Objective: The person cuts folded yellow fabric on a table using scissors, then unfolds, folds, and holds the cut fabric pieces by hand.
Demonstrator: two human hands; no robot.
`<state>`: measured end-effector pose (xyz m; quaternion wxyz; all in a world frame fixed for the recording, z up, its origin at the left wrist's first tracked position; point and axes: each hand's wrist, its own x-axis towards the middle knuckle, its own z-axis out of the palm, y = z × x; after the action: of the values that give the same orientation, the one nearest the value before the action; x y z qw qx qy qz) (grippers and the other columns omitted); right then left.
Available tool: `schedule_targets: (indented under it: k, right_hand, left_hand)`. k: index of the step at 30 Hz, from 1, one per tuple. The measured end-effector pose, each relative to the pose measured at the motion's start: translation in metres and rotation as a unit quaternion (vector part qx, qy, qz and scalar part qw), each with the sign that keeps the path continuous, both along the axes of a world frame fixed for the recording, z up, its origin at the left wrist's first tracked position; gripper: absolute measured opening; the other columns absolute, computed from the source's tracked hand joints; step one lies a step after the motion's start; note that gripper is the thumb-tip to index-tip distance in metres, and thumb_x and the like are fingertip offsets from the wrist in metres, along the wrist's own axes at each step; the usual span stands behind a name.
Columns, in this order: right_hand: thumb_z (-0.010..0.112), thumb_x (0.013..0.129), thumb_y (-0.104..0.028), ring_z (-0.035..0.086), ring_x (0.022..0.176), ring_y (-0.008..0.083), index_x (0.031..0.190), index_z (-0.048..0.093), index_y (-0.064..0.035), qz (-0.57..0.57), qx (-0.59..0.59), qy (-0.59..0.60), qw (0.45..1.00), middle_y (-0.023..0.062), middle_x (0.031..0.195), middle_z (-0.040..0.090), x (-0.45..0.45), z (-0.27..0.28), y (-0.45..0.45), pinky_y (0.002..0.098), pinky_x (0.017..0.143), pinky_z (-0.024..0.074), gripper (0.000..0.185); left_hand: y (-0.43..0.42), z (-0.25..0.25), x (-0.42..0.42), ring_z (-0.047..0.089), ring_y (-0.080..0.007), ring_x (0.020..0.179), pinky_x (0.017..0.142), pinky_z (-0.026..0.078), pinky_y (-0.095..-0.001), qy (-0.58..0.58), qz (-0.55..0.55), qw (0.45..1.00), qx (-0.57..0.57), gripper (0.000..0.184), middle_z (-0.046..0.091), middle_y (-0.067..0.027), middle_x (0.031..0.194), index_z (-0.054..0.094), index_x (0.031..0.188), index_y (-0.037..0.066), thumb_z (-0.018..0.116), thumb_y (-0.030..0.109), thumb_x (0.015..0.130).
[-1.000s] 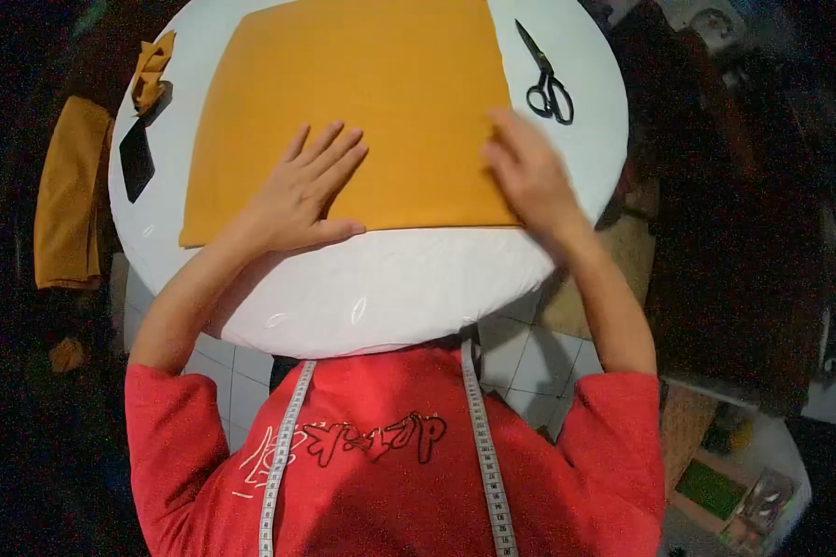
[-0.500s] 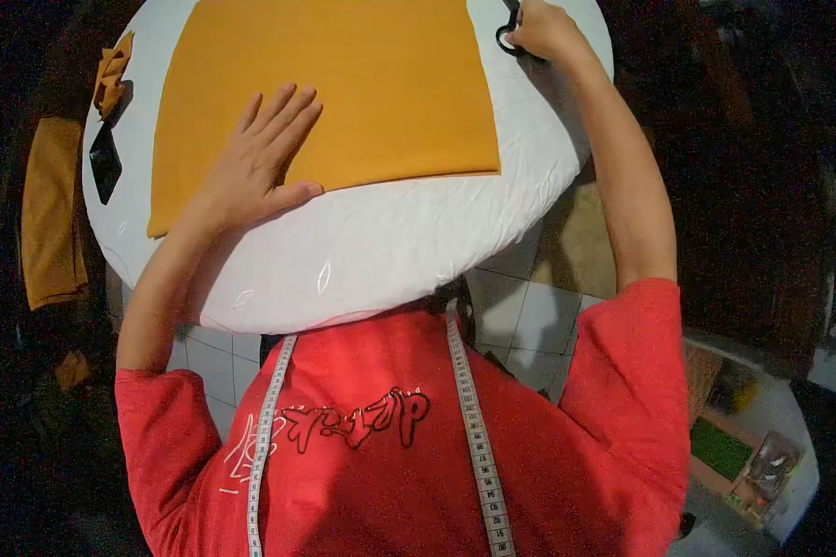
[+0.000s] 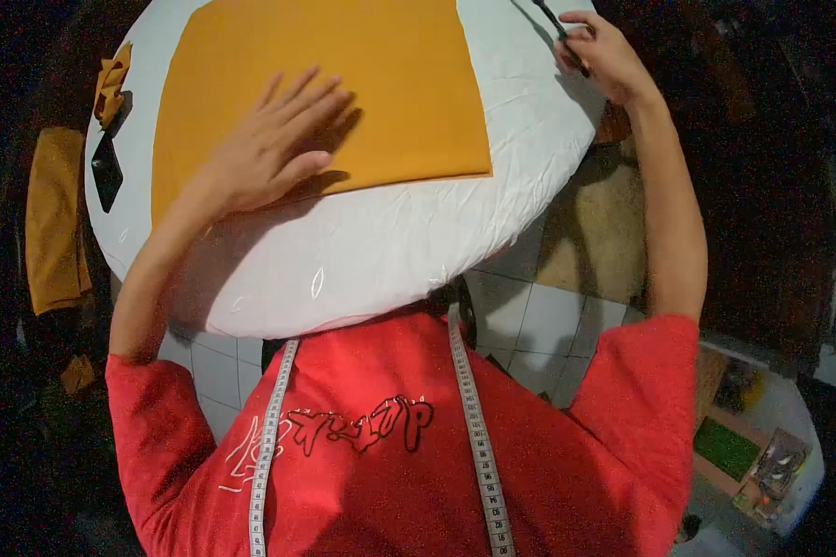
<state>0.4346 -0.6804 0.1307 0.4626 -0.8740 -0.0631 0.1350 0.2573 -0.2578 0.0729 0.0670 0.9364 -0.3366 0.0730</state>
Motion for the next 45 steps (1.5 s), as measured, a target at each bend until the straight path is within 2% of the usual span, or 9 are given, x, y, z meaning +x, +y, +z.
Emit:
schedule_targets:
  k: [2,4,7,10,12,17,22,38,45]
  right_hand:
    - [0.077,0.089,-0.016,0.065,0.079,0.0207,0.136,0.066,-0.0062,0.054,0.157,-0.056,0.985,0.0092,0.097,0.071,-0.013,-0.019,-0.033,0.0313,0.075,0.0521,0.049]
    - [0.08,0.088,-0.01,0.061,0.083,0.0133,0.151,0.054,-0.0075,0.029,0.125,-0.112,0.985,0.0059,0.099,0.069,-0.04,-0.02,-0.045,0.0241,0.075,0.0484,0.068]
    - [0.079,0.088,-0.008,0.062,0.088,0.0152,0.152,0.053,-0.007,0.05,0.035,-0.105,0.993,0.0068,0.108,0.069,-0.085,-0.005,-0.06,0.0248,0.079,0.0489,0.069]
    - [0.08,0.086,-0.007,0.063,0.096,0.0183,0.153,0.052,-0.0066,0.066,-0.027,-0.088,0.994,0.0074,0.117,0.068,-0.125,-0.001,-0.075,0.0275,0.085,0.0497,0.072]
    - [0.088,0.074,-0.005,0.062,0.104,0.0219,0.149,0.055,-0.007,0.119,-0.096,-0.127,0.98,0.0067,0.123,0.066,-0.146,-0.003,-0.084,0.032,0.091,0.0493,0.082]
    - [0.093,0.061,-0.004,0.061,0.104,0.0231,0.143,0.058,-0.0076,0.15,-0.181,-0.04,0.971,0.006,0.118,0.067,-0.181,-0.003,-0.093,0.0347,0.091,0.0485,0.089]
    - [0.094,0.054,-0.005,0.06,0.096,0.023,0.139,0.06,-0.0078,0.181,-0.168,-0.05,0.968,0.0053,0.113,0.066,-0.189,-0.01,-0.092,0.035,0.086,0.0482,0.092]
    - [0.095,0.057,-0.008,0.058,0.089,0.023,0.134,0.063,-0.0075,0.188,-0.183,-0.073,0.962,0.0044,0.105,0.066,-0.184,-0.007,-0.087,0.0339,0.08,0.0469,0.084]
    - [0.094,0.059,-0.008,0.056,0.086,0.0227,0.135,0.063,-0.0062,0.23,-0.182,-0.115,0.949,0.005,0.106,0.066,-0.174,-0.016,-0.082,0.0339,0.077,0.046,0.083]
  left_hand:
    - [-0.024,0.006,0.015,0.028,-0.0317,0.157,0.129,0.016,-0.052,-0.018,-0.071,0.997,-0.011,0.066,0.043,-0.0107,0.164,0.045,0.156,0.009,0.044,0.053,0.107]
    - [-0.051,0.0,0.031,0.031,-0.0319,0.155,0.128,0.019,-0.0522,-0.035,-0.153,0.987,-0.043,0.057,0.046,-0.0114,0.161,0.049,0.153,0.008,0.042,0.045,0.11]
    - [-0.085,0.006,0.052,0.034,-0.0317,0.154,0.128,0.021,-0.0522,0.014,-0.233,0.971,-0.053,0.056,0.047,-0.0123,0.16,0.05,0.151,0.007,0.041,0.043,0.11]
    - [-0.096,-0.008,0.067,0.034,-0.0315,0.154,0.128,0.022,-0.0514,0.009,-0.245,0.967,-0.063,0.056,0.047,-0.0122,0.16,0.05,0.151,0.006,0.041,0.042,0.11]
    - [-0.105,-0.018,0.072,0.035,-0.0313,0.153,0.128,0.022,-0.0506,0.005,-0.255,0.964,-0.072,0.056,0.046,-0.0121,0.16,0.05,0.151,0.005,0.04,0.042,0.11]
    - [-0.104,-0.021,0.072,0.025,-0.0289,0.158,0.131,0.014,-0.0505,0.024,-0.247,0.968,-0.027,0.059,0.037,-0.0084,0.167,0.041,0.158,0.006,0.042,0.041,0.11]
    - [-0.105,-0.02,0.071,0.024,-0.0283,0.159,0.131,0.012,-0.0509,0.018,-0.249,0.968,-0.016,0.059,0.034,-0.0076,0.169,0.041,0.158,0.007,0.04,0.042,0.11]
    - [-0.106,-0.018,0.063,0.021,-0.03,0.159,0.131,0.009,-0.0523,0.024,-0.254,0.967,-0.008,0.062,0.034,-0.0067,0.169,0.041,0.159,0.011,0.038,0.048,0.109]
    - [-0.108,-0.022,0.061,0.028,-0.0276,0.157,0.13,0.015,-0.0528,-0.019,-0.252,0.968,-0.013,0.061,0.043,-0.0043,0.164,0.047,0.156,0.014,0.036,0.052,0.11]
